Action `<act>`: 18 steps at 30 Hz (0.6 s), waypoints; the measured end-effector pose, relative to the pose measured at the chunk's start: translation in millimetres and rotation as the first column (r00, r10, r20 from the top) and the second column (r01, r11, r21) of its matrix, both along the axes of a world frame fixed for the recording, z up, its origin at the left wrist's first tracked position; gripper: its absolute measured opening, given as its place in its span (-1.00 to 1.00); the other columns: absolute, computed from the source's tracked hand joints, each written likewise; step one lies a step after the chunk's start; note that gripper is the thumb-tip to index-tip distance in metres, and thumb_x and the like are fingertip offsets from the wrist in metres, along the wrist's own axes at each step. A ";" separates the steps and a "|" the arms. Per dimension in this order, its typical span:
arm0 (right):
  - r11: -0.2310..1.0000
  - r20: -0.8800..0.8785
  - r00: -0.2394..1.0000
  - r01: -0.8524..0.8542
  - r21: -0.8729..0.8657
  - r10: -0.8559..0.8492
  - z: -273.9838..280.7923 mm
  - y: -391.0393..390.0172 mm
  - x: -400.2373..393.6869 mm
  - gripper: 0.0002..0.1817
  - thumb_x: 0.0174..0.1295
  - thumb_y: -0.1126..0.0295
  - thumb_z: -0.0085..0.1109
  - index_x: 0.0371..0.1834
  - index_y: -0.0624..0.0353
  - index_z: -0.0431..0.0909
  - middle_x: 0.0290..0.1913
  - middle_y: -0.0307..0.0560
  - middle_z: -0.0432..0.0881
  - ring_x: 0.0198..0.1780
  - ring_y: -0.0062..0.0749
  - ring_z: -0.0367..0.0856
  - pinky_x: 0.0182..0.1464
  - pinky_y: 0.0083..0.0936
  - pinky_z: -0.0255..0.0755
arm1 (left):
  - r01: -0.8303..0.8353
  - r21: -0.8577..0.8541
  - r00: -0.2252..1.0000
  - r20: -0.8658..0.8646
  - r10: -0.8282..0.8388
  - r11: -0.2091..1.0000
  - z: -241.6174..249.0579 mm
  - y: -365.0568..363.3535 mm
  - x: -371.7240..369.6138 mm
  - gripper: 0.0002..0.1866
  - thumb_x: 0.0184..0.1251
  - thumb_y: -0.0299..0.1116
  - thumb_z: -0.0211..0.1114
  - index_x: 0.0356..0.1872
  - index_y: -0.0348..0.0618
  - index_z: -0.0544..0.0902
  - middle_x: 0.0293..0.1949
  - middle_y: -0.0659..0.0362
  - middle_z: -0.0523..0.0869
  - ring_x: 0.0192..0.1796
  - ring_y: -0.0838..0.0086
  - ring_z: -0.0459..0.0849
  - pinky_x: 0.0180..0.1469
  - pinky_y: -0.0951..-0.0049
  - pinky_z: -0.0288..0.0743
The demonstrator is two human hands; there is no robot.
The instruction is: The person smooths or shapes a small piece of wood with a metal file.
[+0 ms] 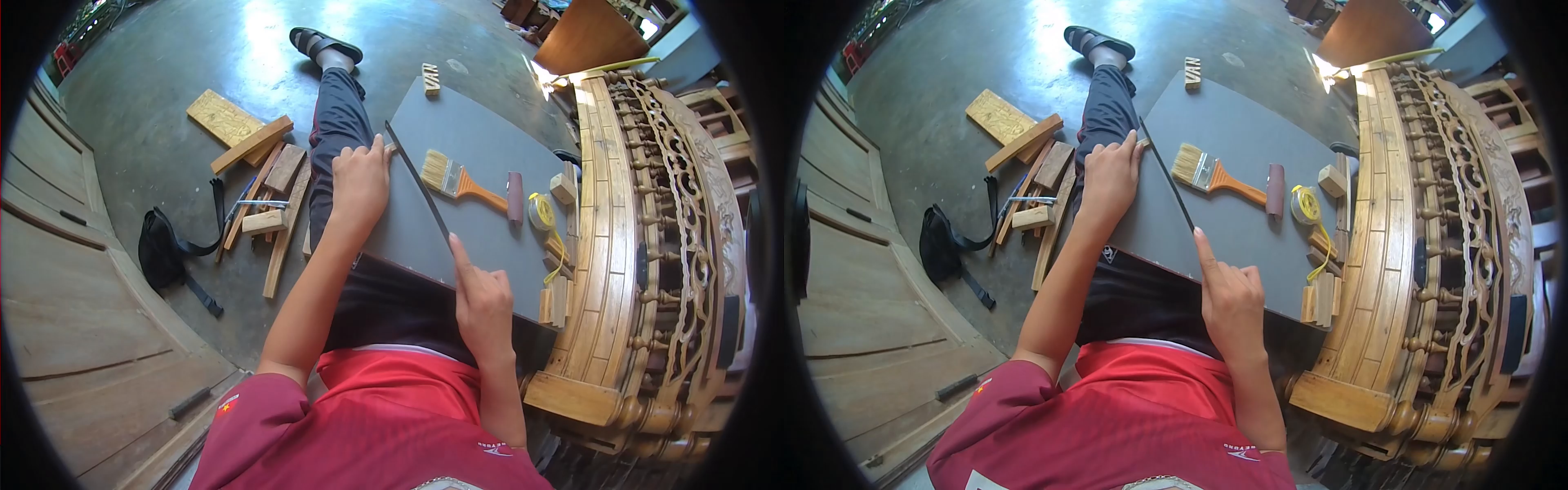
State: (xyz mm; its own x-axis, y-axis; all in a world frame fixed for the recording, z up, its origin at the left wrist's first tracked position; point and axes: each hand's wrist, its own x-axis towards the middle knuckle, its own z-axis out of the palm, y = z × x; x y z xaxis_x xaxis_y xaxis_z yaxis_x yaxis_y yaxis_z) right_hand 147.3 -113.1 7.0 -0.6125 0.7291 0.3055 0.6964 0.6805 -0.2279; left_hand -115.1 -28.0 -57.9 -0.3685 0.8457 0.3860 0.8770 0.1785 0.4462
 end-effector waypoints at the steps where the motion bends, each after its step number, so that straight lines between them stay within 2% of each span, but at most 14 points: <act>1: 1.000 -0.005 1.000 -0.008 0.001 0.008 0.4 0.5 -1.5 -0.34 0.54 0.58 0.20 0.72 0.07 0.45 -0.36 -0.03 0.64 -0.39 -0.17 0.59 -0.11 -0.26 0.36 | 0.002 0.000 1.000 -0.009 -0.002 1.000 -0.4 -0.1 -0.1 -0.55 0.78 -0.18 0.17 0.39 -0.27 0.73 -0.17 -0.04 0.85 -0.03 0.04 0.74 0.10 0.03 0.55; 3: 1.000 -0.019 1.000 -0.013 0.008 0.013 1.6 3.7 -5.9 -0.36 0.56 0.56 0.19 0.71 0.07 0.46 -0.39 -0.03 0.63 -0.39 -0.17 0.58 -0.11 -0.26 0.36 | 0.003 -0.001 1.000 -0.009 -0.003 1.000 -1.0 0.1 -0.4 -0.55 0.76 -0.19 0.18 0.40 -0.27 0.73 -0.16 -0.04 0.85 -0.03 0.04 0.74 0.09 0.03 0.55; 6: 0.998 -0.059 0.997 -0.038 0.051 0.041 -12.0 22.2 -19.9 -0.26 0.47 0.59 0.24 0.75 0.04 0.41 -0.42 -0.13 0.53 -0.39 -0.25 0.56 -0.06 -0.26 0.39 | 0.015 0.009 1.000 -0.005 -0.015 1.000 -2.2 0.8 -1.7 -0.55 0.76 -0.20 0.18 0.40 -0.27 0.72 -0.15 -0.04 0.85 -0.02 0.04 0.74 0.09 0.02 0.55; 12: 1.000 -0.045 0.999 -0.011 0.015 0.012 -11.2 27.2 -28.2 -0.26 0.47 0.59 0.23 0.75 0.03 0.42 -0.42 -0.11 0.54 -0.39 -0.24 0.58 -0.06 -0.26 0.38 | 0.015 0.029 1.000 -0.012 -0.014 0.999 -5.2 -0.2 -1.2 -0.56 0.78 -0.19 0.17 0.39 -0.28 0.73 -0.18 -0.05 0.85 -0.05 0.01 0.75 0.08 0.01 0.55; 14: 1.000 -0.045 0.999 -0.007 0.009 0.008 -12.2 16.8 -14.5 -0.28 0.50 0.57 0.22 0.75 0.03 0.42 -0.42 -0.10 0.55 -0.39 -0.23 0.56 -0.07 -0.26 0.38 | 0.004 0.102 1.000 -0.020 -0.002 0.995 -10.3 3.4 -1.7 -0.57 0.80 -0.19 0.15 0.35 -0.27 0.76 -0.23 -0.08 0.83 -0.13 -0.04 0.74 0.03 -0.03 0.55; 18: 1.000 -0.070 0.998 -0.002 -0.020 0.000 -6.7 5.1 5.6 -0.35 0.59 0.53 0.18 0.74 0.03 0.43 -0.42 -0.08 0.58 -0.40 -0.21 0.54 -0.09 -0.27 0.37 | -0.010 0.086 1.000 0.009 0.009 0.996 -10.0 2.4 -0.8 -0.57 0.80 -0.19 0.14 0.34 -0.28 0.76 -0.22 -0.08 0.84 -0.11 -0.04 0.75 0.06 -0.04 0.56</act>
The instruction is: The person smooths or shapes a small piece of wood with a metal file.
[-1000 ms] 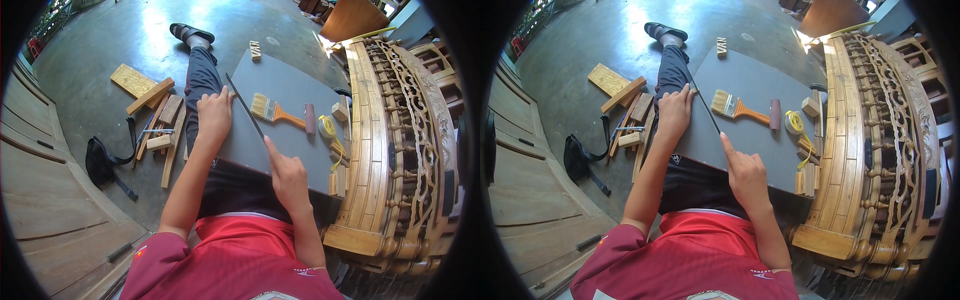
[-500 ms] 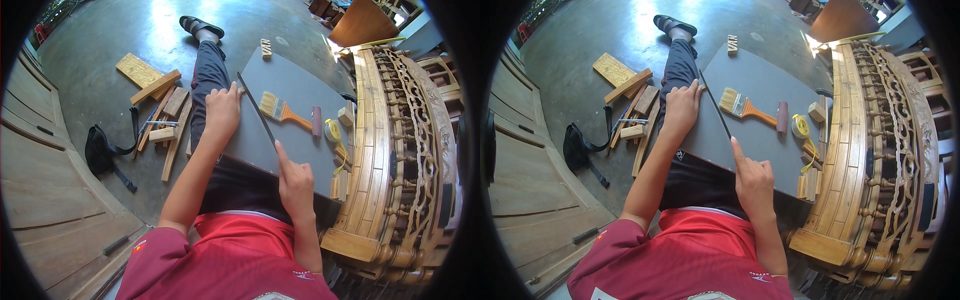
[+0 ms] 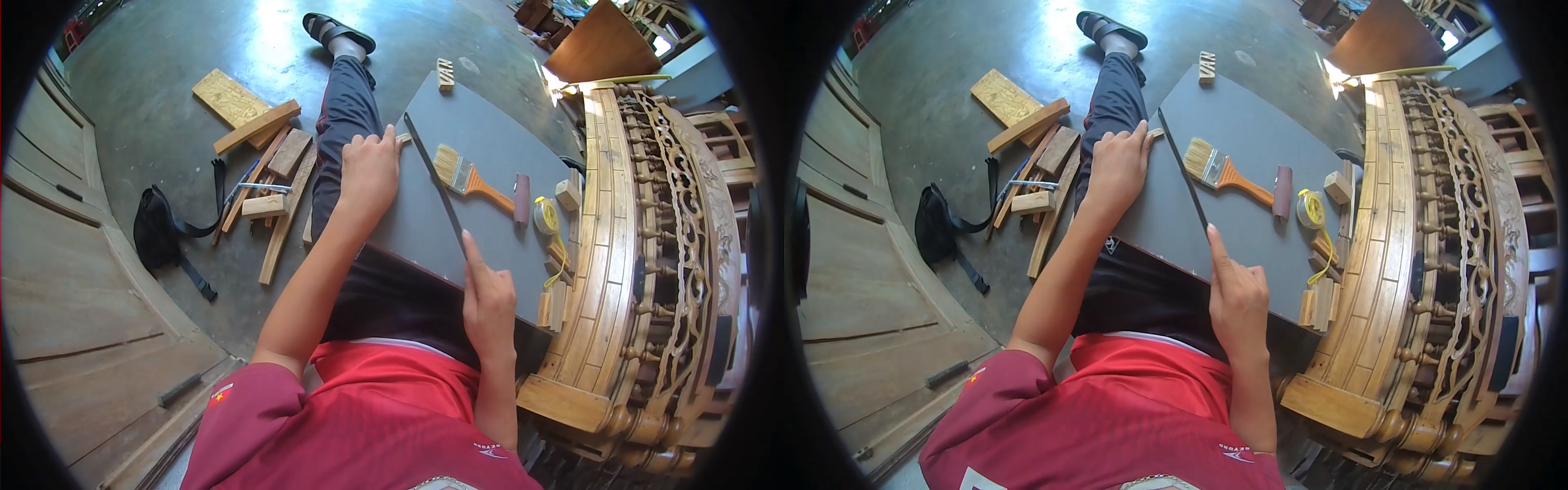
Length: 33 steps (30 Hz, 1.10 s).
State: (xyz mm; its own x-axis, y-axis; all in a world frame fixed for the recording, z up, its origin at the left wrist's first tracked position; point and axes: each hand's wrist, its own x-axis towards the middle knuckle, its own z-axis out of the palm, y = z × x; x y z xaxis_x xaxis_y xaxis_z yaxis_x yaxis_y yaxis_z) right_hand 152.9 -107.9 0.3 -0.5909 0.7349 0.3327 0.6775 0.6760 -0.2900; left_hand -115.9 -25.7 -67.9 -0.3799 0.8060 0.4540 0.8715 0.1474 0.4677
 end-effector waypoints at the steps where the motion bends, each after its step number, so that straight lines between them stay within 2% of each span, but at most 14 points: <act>1: 1.000 -0.023 1.000 0.010 -0.021 -0.011 2.0 -0.2 -0.9 -0.37 0.62 0.51 0.17 0.74 0.03 0.44 -0.42 -0.06 0.59 -0.39 -0.20 0.54 -0.09 -0.26 0.38 | 0.000 -0.004 1.000 0.001 0.000 1.000 0.2 0.1 0.1 -0.57 0.80 -0.19 0.14 0.34 -0.28 0.75 -0.21 -0.08 0.84 -0.10 -0.05 0.75 0.07 -0.04 0.56; 5: 0.994 -0.133 0.989 0.045 -0.097 -0.058 5.7 2.5 -9.2 -0.44 0.68 0.48 0.13 0.71 0.04 0.47 -0.42 -0.01 0.61 -0.38 -0.14 0.54 -0.10 -0.22 0.41 | 0.009 -0.019 1.000 0.013 -0.009 1.000 5.3 -1.6 1.3 -0.57 0.80 -0.19 0.13 0.35 -0.29 0.72 -0.16 -0.10 0.86 -0.07 -0.06 0.76 0.11 -0.04 0.56; 9: 0.995 -0.187 0.982 0.013 -0.099 -0.032 3.6 0.7 -18.4 -0.45 0.69 0.45 0.12 0.71 0.05 0.47 -0.41 0.05 0.62 -0.37 -0.08 0.52 -0.11 -0.16 0.44 | 0.022 -0.024 0.996 0.083 -0.020 0.999 10.1 -3.3 1.9 -0.61 0.79 -0.20 0.14 0.24 -0.33 0.71 -0.11 -0.14 0.86 -0.03 -0.08 0.75 0.14 -0.05 0.54; 11: 0.992 -0.161 0.986 0.032 -0.118 -0.051 -0.5 -0.3 -17.1 -0.46 0.69 0.44 0.13 0.71 0.06 0.47 -0.40 0.06 0.62 -0.36 -0.07 0.51 -0.12 -0.15 0.44 | 0.015 -0.046 0.993 0.116 -0.009 0.999 14.1 -4.3 2.6 -0.64 0.79 -0.21 0.16 0.17 -0.34 0.71 -0.09 -0.16 0.86 0.00 -0.09 0.74 0.16 -0.06 0.53; 15: 0.985 -0.171 0.977 0.107 -0.138 -0.130 -4.2 -2.2 -13.8 -0.47 0.70 0.42 0.14 0.69 0.06 0.50 -0.40 0.07 0.62 -0.35 -0.06 0.50 -0.13 -0.13 0.44 | -0.001 -0.012 0.999 0.042 0.001 1.000 7.8 -4.5 2.1 -0.71 0.75 -0.25 0.20 0.12 -0.29 0.69 -0.04 -0.10 0.83 0.04 -0.06 0.71 0.18 -0.04 0.50; 20: 0.990 -0.210 0.971 0.088 -0.111 -0.110 -1.9 0.4 -10.7 -0.51 0.69 0.42 0.15 0.64 0.06 0.55 -0.41 0.05 0.61 -0.36 -0.07 0.49 -0.13 -0.14 0.44 | -0.026 0.073 0.999 -0.031 0.028 0.997 1.6 -2.0 -0.7 -0.80 0.69 -0.34 0.23 0.10 -0.23 0.67 -0.03 -0.01 0.75 0.05 0.00 0.69 0.16 0.01 0.48; 23: 0.993 -0.214 0.973 0.071 -0.093 -0.090 -0.7 -0.2 -10.9 -0.51 0.69 0.43 0.15 0.63 0.06 0.56 -0.42 0.03 0.60 -0.36 -0.09 0.48 -0.14 -0.15 0.44 | -0.017 0.059 0.997 -0.068 0.021 0.998 7.2 -4.4 -0.5 -0.74 0.37 -0.53 0.33 0.06 -0.24 0.64 -0.01 0.01 0.72 0.10 0.08 0.70 0.14 0.05 0.52; 26: 0.994 -0.223 0.972 0.059 -0.088 -0.078 -1.5 -1.8 -10.9 -0.52 0.70 0.44 0.12 0.62 0.05 0.57 -0.39 0.06 0.58 -0.35 -0.12 0.48 -0.17 -0.17 0.44 | -0.023 0.051 0.996 -0.079 0.027 0.998 7.0 -4.3 0.1 -0.75 0.43 -0.50 0.33 0.08 -0.23 0.63 -0.03 0.01 0.72 0.07 0.08 0.72 0.13 0.05 0.52; 29: 0.995 -0.247 0.965 0.070 -0.078 -0.087 -3.0 -1.9 -10.8 -0.53 0.71 0.44 0.10 0.62 0.03 0.58 -0.38 0.08 0.56 -0.34 -0.12 0.48 -0.18 -0.17 0.44 | -0.026 0.044 0.999 -0.031 0.028 0.999 10.7 -6.3 1.0 -0.81 0.65 -0.38 0.25 0.12 -0.21 0.66 -0.03 -0.01 0.76 0.03 0.02 0.74 0.13 0.00 0.52; 33: 0.995 -0.181 0.980 0.066 -0.073 -0.079 1.3 -1.3 -8.8 -0.52 0.69 0.47 0.11 0.62 0.04 0.59 -0.39 0.07 0.55 -0.35 -0.12 0.48 -0.19 -0.16 0.43 | -0.020 0.032 1.000 -0.023 0.020 0.999 13.6 -7.5 2.9 -0.82 0.63 -0.38 0.25 0.10 -0.20 0.66 -0.04 0.00 0.75 0.04 0.04 0.75 0.14 0.02 0.52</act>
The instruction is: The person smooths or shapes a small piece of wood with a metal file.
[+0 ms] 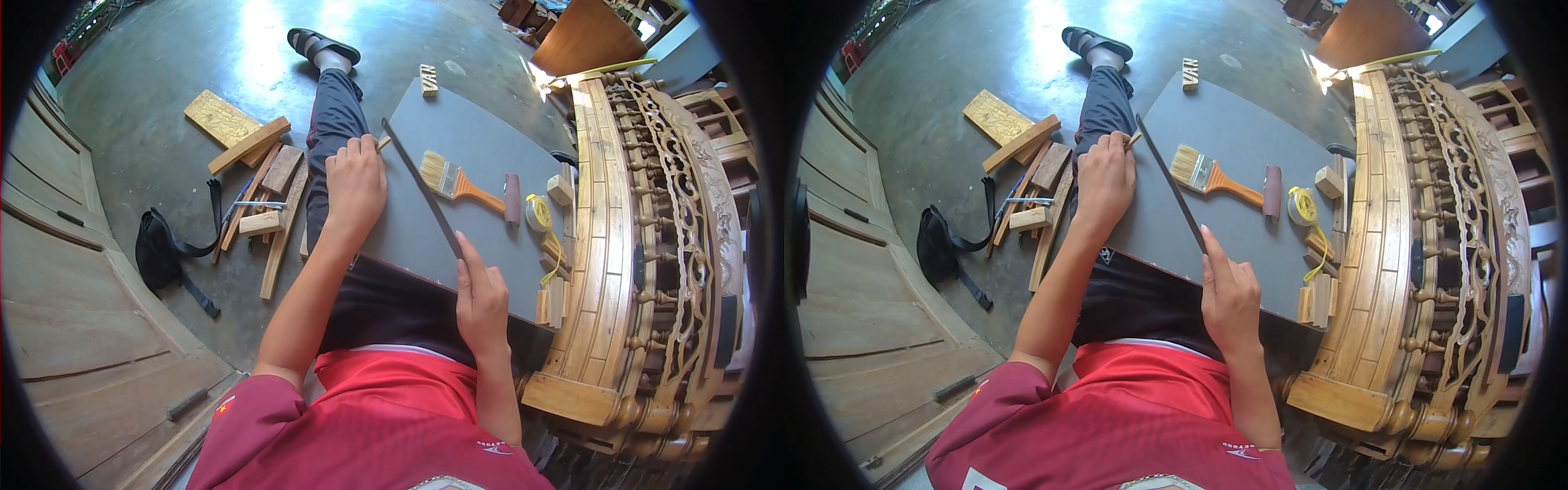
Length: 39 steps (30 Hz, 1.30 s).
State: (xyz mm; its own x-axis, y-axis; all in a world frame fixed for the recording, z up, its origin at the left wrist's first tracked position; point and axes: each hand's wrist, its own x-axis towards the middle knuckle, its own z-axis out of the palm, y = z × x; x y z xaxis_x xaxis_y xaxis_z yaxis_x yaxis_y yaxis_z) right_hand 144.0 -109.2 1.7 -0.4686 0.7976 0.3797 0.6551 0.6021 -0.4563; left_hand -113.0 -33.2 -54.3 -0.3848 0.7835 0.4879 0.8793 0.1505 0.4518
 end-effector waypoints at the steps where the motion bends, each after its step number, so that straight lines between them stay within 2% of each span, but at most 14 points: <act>1: 1.000 -0.010 1.000 0.001 -0.001 -0.001 -0.2 -0.2 0.1 -0.52 0.69 0.47 0.12 0.62 0.04 0.59 -0.39 0.07 0.55 -0.35 -0.12 0.49 -0.18 -0.15 0.43 | -0.001 0.005 1.000 -0.007 0.002 1.000 -2.5 1.3 -0.4 -0.82 0.61 -0.39 0.26 0.08 -0.20 0.65 -0.05 0.02 0.75 0.04 0.06 0.75 0.13 0.03 0.51; 2: 1.000 -0.021 1.000 0.002 -0.003 -0.002 -0.9 -0.6 0.3 -0.52 0.69 0.47 0.12 0.62 0.04 0.59 -0.39 0.07 0.55 -0.35 -0.12 0.49 -0.18 -0.15 0.43 | -0.004 0.009 1.000 -0.014 0.004 1.000 -3.9 2.0 -0.9 -0.83 0.59 -0.40 0.28 0.06 -0.20 0.65 -0.07 0.04 0.74 0.03 0.08 0.74 0.12 0.05 0.51; 6: 0.996 -0.064 0.998 0.002 0.086 0.004 -5.3 -0.3 0.2 -0.49 0.64 0.50 0.18 0.62 0.09 0.57 -0.43 0.00 0.61 -0.42 -0.12 0.49 -0.17 -0.21 0.41 | 0.013 -0.005 0.999 -0.032 -0.013 1.000 -4.4 -0.3 -2.2 -0.69 0.60 -0.39 0.27 0.22 -0.30 0.70 -0.01 0.01 0.75 0.08 0.09 0.73 0.14 0.06 0.51; 11: 1.000 -0.031 1.000 -0.002 0.017 0.003 -4.7 -1.5 1.1 -0.52 0.68 0.48 0.12 0.61 0.05 0.59 -0.39 0.07 0.56 -0.35 -0.09 0.49 -0.17 -0.14 0.44 | 0.022 -0.035 0.999 -0.027 -0.023 0.999 -7.0 0.3 -2.4 -0.55 0.62 -0.37 0.26 0.40 -0.39 0.68 0.04 -0.06 0.75 0.13 0.06 0.70 0.14 0.03 0.55; 17: 1.000 -0.034 0.999 0.006 0.009 -0.006 -6.7 -2.4 1.9 -0.52 0.68 0.47 0.13 0.61 0.04 0.59 -0.39 0.07 0.57 -0.34 -0.08 0.50 -0.16 -0.13 0.45 | 0.001 -0.001 1.000 0.008 -0.001 1.000 -9.7 2.9 -1.6 -0.60 0.70 -0.30 0.22 0.33 -0.35 0.74 0.04 -0.09 0.78 0.09 -0.03 0.72 0.21 -0.01 0.57; 20: 1.000 -0.054 0.999 0.005 0.016 -0.004 -6.4 -2.0 2.3 -0.52 0.68 0.47 0.12 0.61 0.05 0.59 -0.39 0.07 0.57 -0.34 -0.08 0.50 -0.17 -0.13 0.44 | -0.006 -0.080 0.999 0.035 0.009 0.997 2.6 -4.1 0.9 -0.61 0.74 -0.29 0.18 0.32 -0.35 0.74 0.02 -0.10 0.77 0.07 -0.05 0.73 0.21 -0.03 0.58; 24: 1.000 -0.012 1.000 -0.003 0.001 0.003 -6.9 -1.0 5.0 -0.52 0.67 0.49 0.13 0.60 0.06 0.59 -0.39 0.07 0.57 -0.35 -0.09 0.48 -0.18 -0.14 0.43 | 0.017 -0.083 1.000 0.015 -0.016 0.996 -6.0 -0.3 -1.3 -0.63 0.68 -0.36 0.21 0.32 -0.34 0.69 0.02 -0.07 0.75 0.07 -0.01 0.73 0.16 0.00 0.59; 27: 0.999 -0.076 0.997 0.024 0.024 -0.022 -8.6 -2.2 4.8 -0.53 0.68 0.47 0.13 0.60 0.04 0.60 -0.39 0.08 0.57 -0.35 -0.07 0.48 -0.17 -0.13 0.44 | 0.017 -0.070 1.000 0.027 -0.015 0.997 -8.4 0.9 -2.0 -0.67 0.69 -0.36 0.19 0.26 -0.34 0.71 0.00 -0.09 0.74 0.06 -0.01 0.73 0.15 -0.02 0.59; 30: 0.996 -0.089 0.996 0.028 0.089 -0.020 -8.4 -1.0 4.3 -0.49 0.63 0.51 0.19 0.61 0.06 0.58 -0.43 -0.01 0.61 -0.42 -0.11 0.52 -0.18 -0.20 0.42 | 0.023 -0.057 0.999 0.046 -0.021 0.998 -7.3 0.9 -1.3 -0.70 0.71 -0.36 0.17 0.20 -0.33 0.72 -0.01 -0.11 0.74 0.05 -0.03 0.73 0.15 -0.03 0.59; 33: 1.000 0.004 1.000 0.006 -0.012 -0.006 -4.6 -1.6 5.1 -0.53 0.68 0.45 0.13 0.60 0.03 0.60 -0.37 0.10 0.61 -0.34 -0.03 0.52 -0.16 -0.10 0.45 | 0.026 -0.044 0.998 0.056 -0.023 0.999 -7.6 1.2 -1.4 -0.70 0.73 -0.36 0.15 0.18 -0.33 0.72 -0.03 -0.11 0.74 0.04 -0.03 0.72 0.15 -0.03 0.58; 39: 1.000 -0.013 1.000 0.000 0.011 0.000 -7.8 -1.7 3.5 -0.52 0.68 0.46 0.14 0.61 0.01 0.59 -0.38 0.08 0.60 -0.34 -0.03 0.53 -0.16 -0.09 0.45 | 0.017 -0.044 0.999 0.051 -0.015 0.999 -7.4 2.2 -0.8 -0.71 0.74 -0.34 0.15 0.16 -0.32 0.72 -0.04 -0.11 0.74 0.03 -0.03 0.73 0.13 -0.02 0.59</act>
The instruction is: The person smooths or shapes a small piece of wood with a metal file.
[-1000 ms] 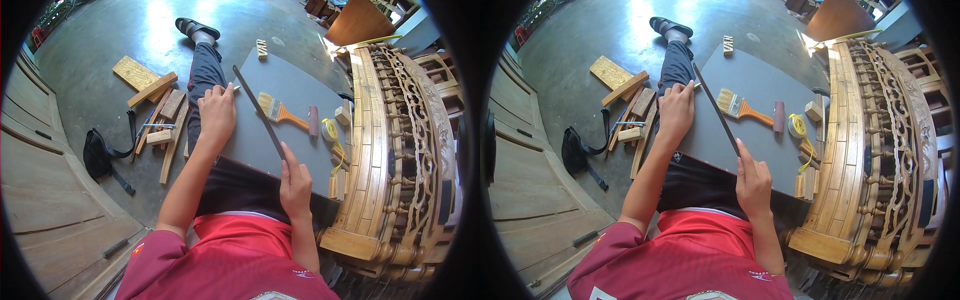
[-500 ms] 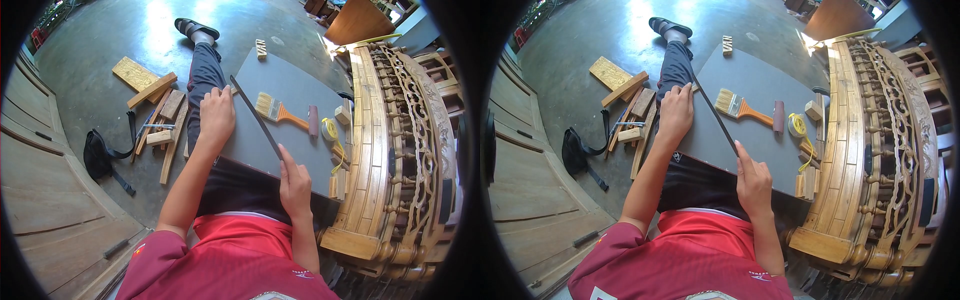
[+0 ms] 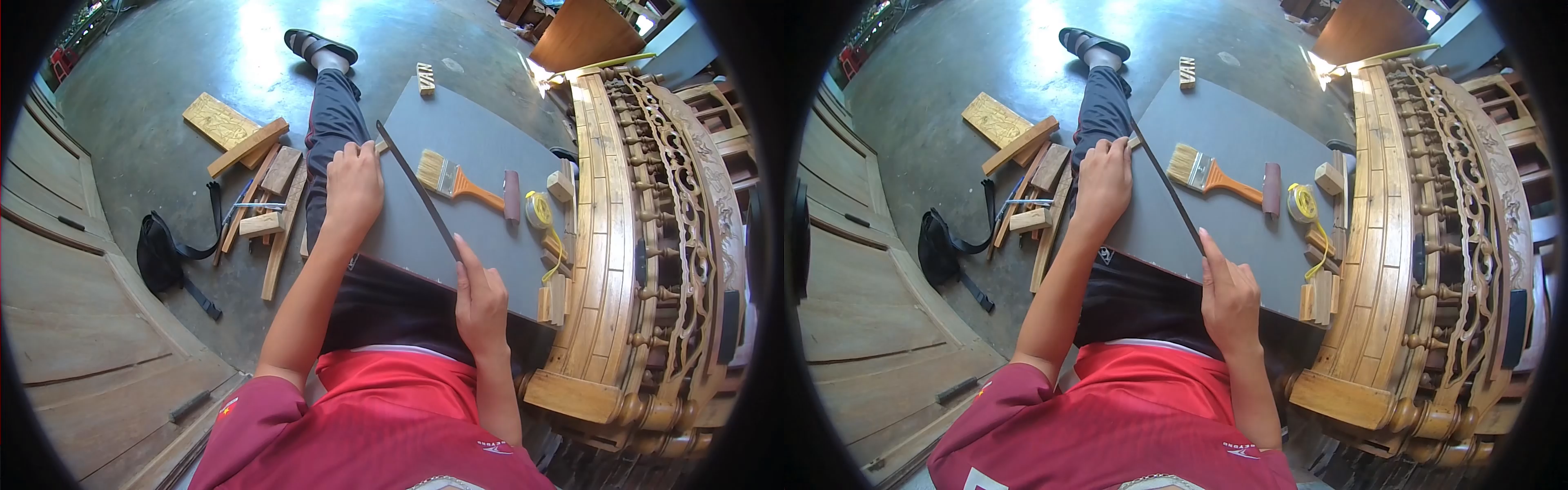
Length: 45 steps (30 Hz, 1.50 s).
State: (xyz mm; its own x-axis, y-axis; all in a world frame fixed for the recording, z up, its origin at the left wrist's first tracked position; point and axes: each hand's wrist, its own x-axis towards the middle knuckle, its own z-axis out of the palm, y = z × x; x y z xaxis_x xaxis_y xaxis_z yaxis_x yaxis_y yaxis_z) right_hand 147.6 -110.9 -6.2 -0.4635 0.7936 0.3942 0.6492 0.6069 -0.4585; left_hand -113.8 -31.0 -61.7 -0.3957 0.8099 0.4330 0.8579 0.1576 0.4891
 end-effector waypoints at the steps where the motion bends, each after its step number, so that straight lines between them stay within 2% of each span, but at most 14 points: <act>1: 1.000 -0.022 1.000 0.002 0.008 -0.002 -0.5 0.2 -0.9 -0.52 0.67 0.46 0.14 0.61 0.01 0.59 -0.39 0.08 0.60 -0.34 -0.03 0.53 -0.16 -0.09 0.45 | -0.001 -0.001 1.000 -0.002 0.001 1.000 0.6 -0.2 -0.1 -0.71 0.74 -0.33 0.15 0.16 -0.32 0.72 -0.05 -0.10 0.74 0.02 -0.02 0.73 0.12 -0.02 0.59; 3: 1.000 -0.066 0.998 0.006 0.023 -0.004 -1.7 0.3 -2.1 -0.51 0.67 0.47 0.15 0.61 0.01 0.59 -0.39 0.08 0.60 -0.34 -0.03 0.53 -0.16 -0.09 0.45 | -0.001 -0.005 1.000 -0.002 0.001 1.000 1.8 -1.1 -0.3 -0.71 0.74 -0.33 0.15 0.15 -0.32 0.72 -0.06 -0.10 0.75 0.01 -0.02 0.74 0.12 -0.02 0.60; 5: 1.000 -0.034 0.999 -0.003 0.024 0.004 -1.0 1.0 -1.4 -0.51 0.66 0.47 0.15 0.61 0.01 0.58 -0.39 0.08 0.60 -0.35 -0.03 0.53 -0.17 -0.09 0.45 | 0.004 -0.010 1.000 0.003 -0.004 1.000 3.4 -1.6 0.0 -0.72 0.74 -0.33 0.15 0.13 -0.32 0.72 -0.08 -0.09 0.77 0.00 -0.02 0.74 0.11 -0.02 0.60; 8: 1.000 0.023 1.000 -0.017 0.012 0.016 -0.7 1.9 -0.6 -0.51 0.66 0.47 0.15 0.62 0.01 0.58 -0.40 0.08 0.60 -0.35 -0.03 0.53 -0.17 -0.09 0.45 | 0.007 -0.002 0.998 0.056 -0.007 1.000 3.8 -0.9 -0.3 -0.65 0.79 -0.30 0.10 0.21 -0.34 0.74 -0.05 -0.19 0.83 0.03 -0.13 0.77 0.19 -0.07 0.60; 11: 1.000 0.042 0.999 -0.016 0.001 0.016 0.4 2.3 -1.6 -0.51 0.67 0.46 0.15 0.62 0.00 0.58 -0.40 0.09 0.60 -0.36 -0.02 0.53 -0.17 -0.09 0.45 | 0.007 0.000 1.000 0.031 -0.007 1.000 1.5 0.1 -0.6 -0.73 0.77 -0.32 0.11 0.05 -0.31 0.70 -0.10 -0.10 0.81 -0.01 -0.02 0.76 0.12 -0.03 0.62; 18: 1.000 0.036 0.999 -0.017 0.002 0.017 0.8 2.5 -0.2 -0.50 0.66 0.46 0.16 0.63 -0.02 0.57 -0.40 0.09 0.61 -0.37 -0.01 0.53 -0.17 -0.09 0.45 | -0.015 -0.030 0.999 0.049 0.017 0.999 5.9 -1.3 0.8 -0.70 0.80 -0.29 0.07 0.06 -0.28 0.69 -0.12 -0.09 0.82 -0.04 -0.06 0.81 0.09 -0.05 0.65; 21: 0.995 0.057 0.997 -0.062 0.076 0.058 0.4 6.0 1.1 -0.41 0.59 0.51 0.23 0.68 0.00 0.51 -0.49 -0.05 0.56 -0.47 -0.12 0.49 -0.20 -0.20 0.41 | -0.016 -0.026 0.998 0.064 0.018 1.000 3.0 -0.1 -0.9 -0.71 0.80 -0.28 0.07 0.07 -0.27 0.69 -0.14 -0.10 0.82 -0.05 -0.08 0.82 0.07 -0.08 0.66; 30: 0.987 0.213 0.973 -0.118 0.107 0.093 11.1 29.3 -14.0 -0.26 0.43 0.61 0.23 0.71 -0.05 0.48 -0.44 -0.08 0.53 -0.43 -0.15 0.51 -0.19 -0.17 0.40 | 0.002 -0.017 0.995 0.099 0.000 1.000 4.1 -1.6 -2.0 -0.71 0.81 -0.27 0.07 0.09 -0.23 0.70 -0.15 -0.12 0.80 -0.04 -0.12 0.83 0.04 -0.12 0.68; 33: 0.983 0.139 0.983 -0.139 0.117 0.123 -1.4 44.6 -24.5 -0.27 0.45 0.60 0.21 0.71 -0.07 0.48 -0.43 -0.06 0.56 -0.42 -0.13 0.52 -0.18 -0.16 0.40 | -0.004 -0.032 0.994 0.106 0.007 0.999 6.3 -2.6 -1.6 -0.72 0.81 -0.27 0.07 0.10 -0.23 0.69 -0.15 -0.11 0.80 -0.04 -0.13 0.83 0.02 -0.13 0.70; 36: 0.989 0.202 0.976 -0.106 0.099 0.084 6.3 44.9 -20.7 -0.26 0.44 0.60 0.21 0.71 -0.08 0.48 -0.43 -0.04 0.58 -0.41 -0.11 0.54 -0.17 -0.15 0.41 | -0.019 -0.052 0.993 0.113 0.025 0.998 7.2 -3.7 -0.4 -0.73 0.80 -0.28 0.08 0.10 -0.22 0.68 -0.14 -0.11 0.80 -0.04 -0.13 0.84 0.00 -0.13 0.72; 45: 0.997 0.164 0.983 -0.081 0.016 0.077 45.4 32.0 5.7 -0.42 0.56 0.57 0.19 0.61 -0.08 0.60 -0.44 0.03 0.52 -0.43 -0.06 0.47 -0.20 -0.16 0.36 | -0.016 -0.114 0.994 0.106 0.028 0.993 10.4 -4.2 -0.1 -0.79 0.73 -0.34 0.15 0.12 -0.22 0.66 -0.10 -0.10 0.81 -0.04 -0.10 0.87 -0.02 -0.07 0.75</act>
State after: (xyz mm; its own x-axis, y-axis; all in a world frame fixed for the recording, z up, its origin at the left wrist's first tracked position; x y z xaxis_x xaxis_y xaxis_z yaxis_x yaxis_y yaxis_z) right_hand 153.3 -78.9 39.2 -0.5838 0.7437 0.3257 0.6639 0.6682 -0.3357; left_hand -113.9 -35.2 -51.3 -0.4533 0.8415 0.2938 0.7970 0.2351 0.5563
